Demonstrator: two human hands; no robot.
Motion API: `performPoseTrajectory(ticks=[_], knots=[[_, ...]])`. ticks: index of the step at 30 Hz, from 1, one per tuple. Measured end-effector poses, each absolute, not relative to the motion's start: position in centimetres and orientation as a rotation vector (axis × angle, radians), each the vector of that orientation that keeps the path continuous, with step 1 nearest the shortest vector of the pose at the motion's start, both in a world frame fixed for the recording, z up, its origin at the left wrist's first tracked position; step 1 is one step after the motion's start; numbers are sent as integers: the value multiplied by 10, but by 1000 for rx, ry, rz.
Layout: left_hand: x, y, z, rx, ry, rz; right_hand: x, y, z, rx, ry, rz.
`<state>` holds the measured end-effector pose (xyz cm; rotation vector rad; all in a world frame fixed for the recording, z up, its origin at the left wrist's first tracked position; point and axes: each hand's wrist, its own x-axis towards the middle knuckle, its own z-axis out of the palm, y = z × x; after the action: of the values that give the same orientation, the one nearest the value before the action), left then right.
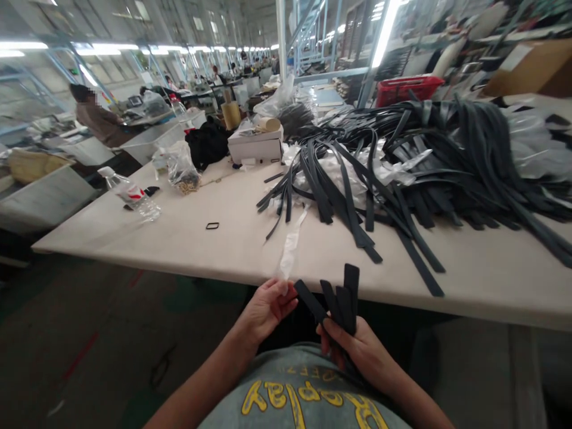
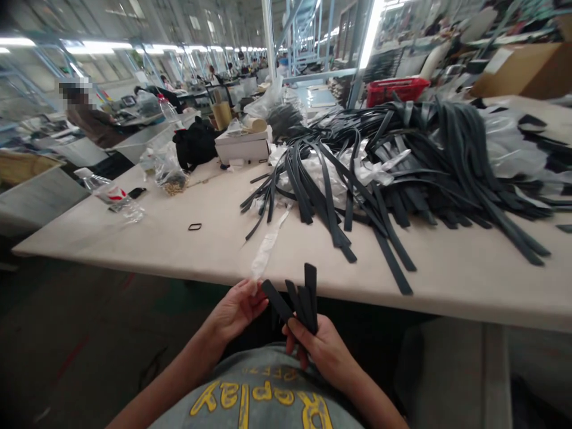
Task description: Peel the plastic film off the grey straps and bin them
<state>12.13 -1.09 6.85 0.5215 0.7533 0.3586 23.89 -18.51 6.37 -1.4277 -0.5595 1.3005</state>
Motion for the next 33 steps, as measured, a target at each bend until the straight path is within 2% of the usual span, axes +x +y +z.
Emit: performPoseTrajectory(ticks=[14,19,33], knots=[[155,-43,73,531,658,220,227,-223,57,-1608,-565,1254],[158,-49,75,556,638,168,230,-225,57,-1599,-508,1117],[167,-54,69,562,678,172,231,-233,57,-1609,-540,1171]])
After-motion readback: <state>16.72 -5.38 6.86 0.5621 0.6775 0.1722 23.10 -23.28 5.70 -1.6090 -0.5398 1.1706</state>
